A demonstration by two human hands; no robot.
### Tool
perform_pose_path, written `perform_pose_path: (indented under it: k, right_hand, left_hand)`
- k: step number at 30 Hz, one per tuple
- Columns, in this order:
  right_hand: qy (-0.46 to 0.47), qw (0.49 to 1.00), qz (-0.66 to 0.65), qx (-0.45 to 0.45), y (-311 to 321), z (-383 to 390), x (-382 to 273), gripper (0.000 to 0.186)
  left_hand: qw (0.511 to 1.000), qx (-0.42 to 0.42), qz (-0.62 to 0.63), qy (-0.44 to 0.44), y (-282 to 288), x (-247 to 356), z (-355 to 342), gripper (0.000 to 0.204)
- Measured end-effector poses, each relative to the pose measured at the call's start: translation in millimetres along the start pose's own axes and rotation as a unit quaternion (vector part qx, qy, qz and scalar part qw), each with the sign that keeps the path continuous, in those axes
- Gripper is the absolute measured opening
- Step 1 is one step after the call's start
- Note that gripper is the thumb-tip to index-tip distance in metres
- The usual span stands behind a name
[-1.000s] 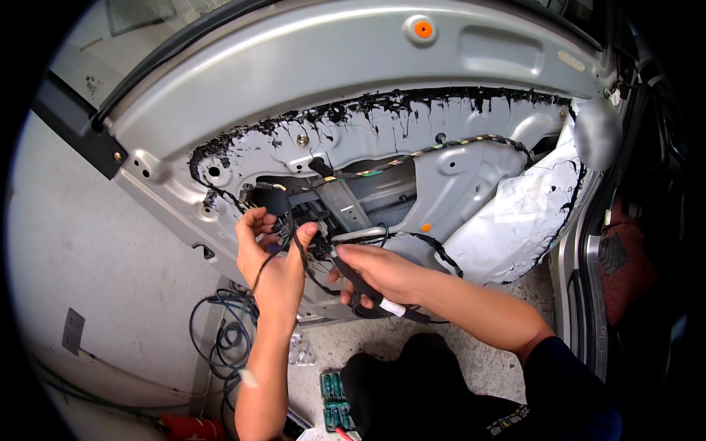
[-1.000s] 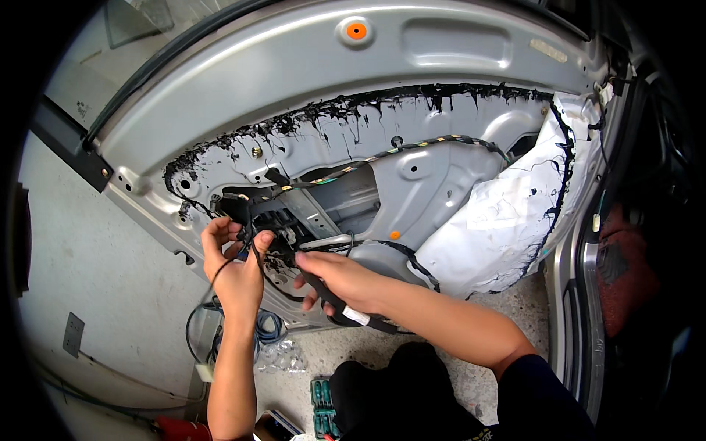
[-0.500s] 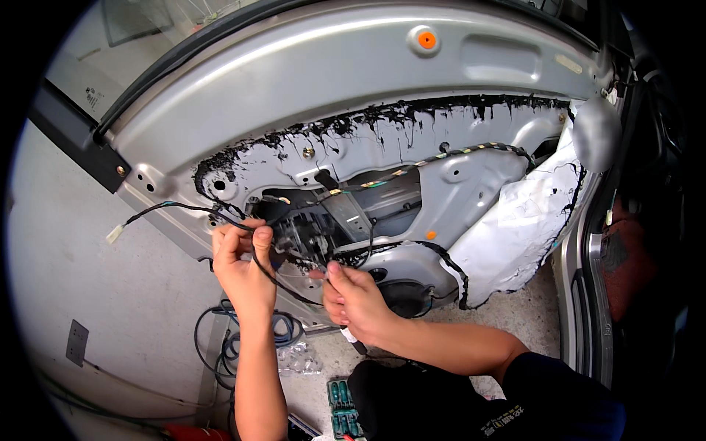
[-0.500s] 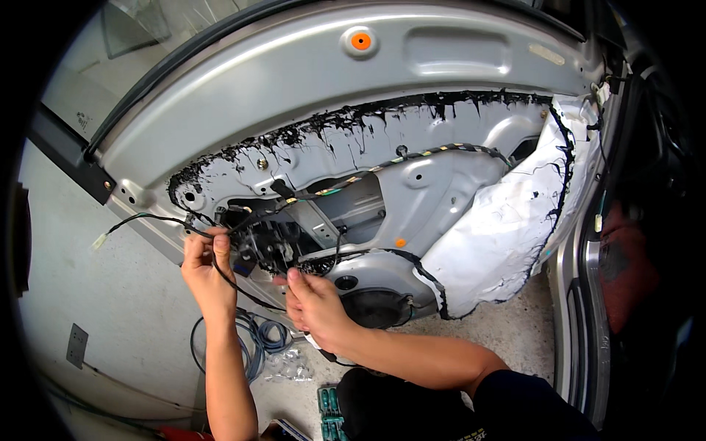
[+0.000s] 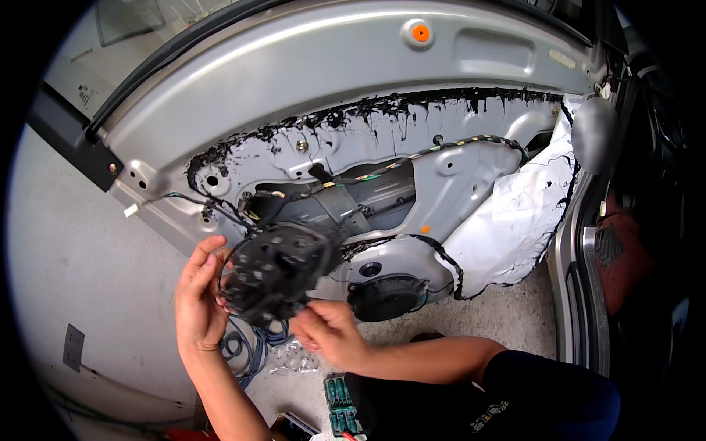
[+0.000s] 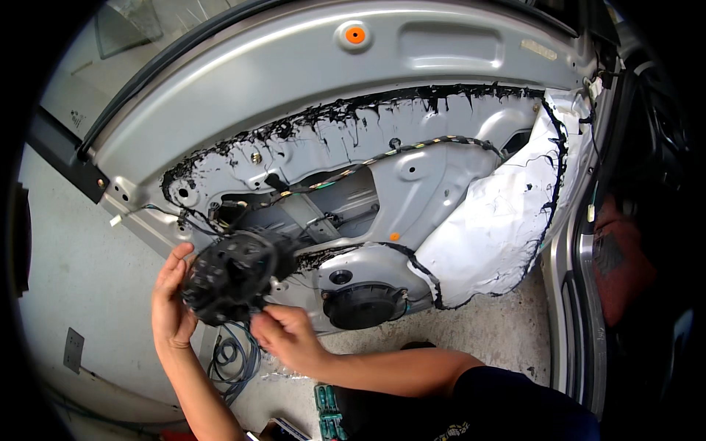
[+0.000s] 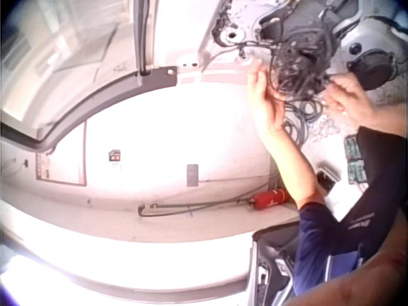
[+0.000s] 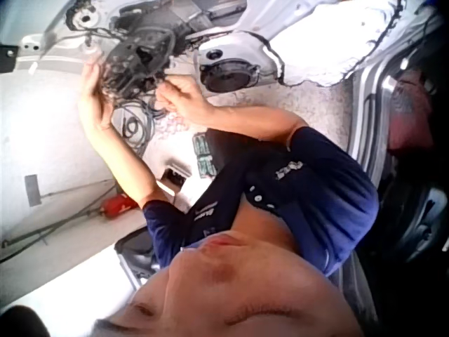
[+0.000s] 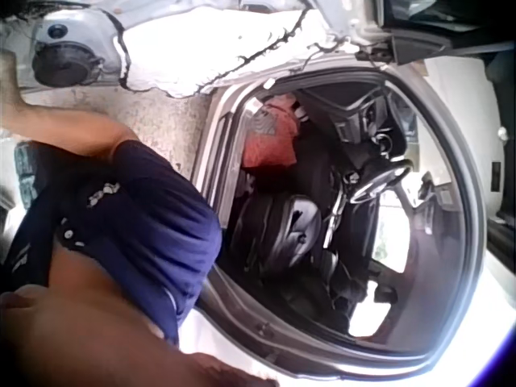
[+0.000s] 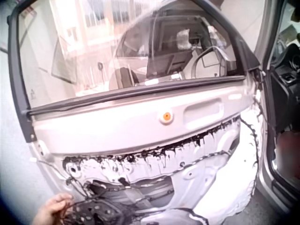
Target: The person removes a car door lock actuator from the door frame using a pry bar to lever internal components, then disconnects the mechanical cables and electrical connector by hand.
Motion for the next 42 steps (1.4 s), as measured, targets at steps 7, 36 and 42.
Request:
perform_pose_path:
  k: [7, 36, 42]
  right_hand:
    - [-0.070, 0.984, 0.135, -0.091, 53.2, 74.1, -73.7, 0.021]
    - [-0.364, 0.922, -0.032, -0.127, 277.6, 277.2, 42.6, 0.056]
    - [-0.372, 0.913, -0.093, -0.139, 289.0, 309.9, 112.7, 0.071]
  left_hand:
    - [0.981, 0.123, -0.135, -0.060, 23.4, -48.7, 32.7, 0.031]
    - [0.979, -0.146, 0.083, 0.117, -12.7, -375.4, 161.1, 0.011]
    - [0.989, -0.104, 0.051, 0.088, -5.2, -423.9, 156.7, 0.011]
Point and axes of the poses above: each hand's wrist, its own z-axis away from the middle knuckle, its own y-axis out of the back of the hand, x = y × z, the point moved 4 cm from there along -z, towards the middle knuckle, and after that the axes turned 2 degrees about y, right-handed, at the moved point
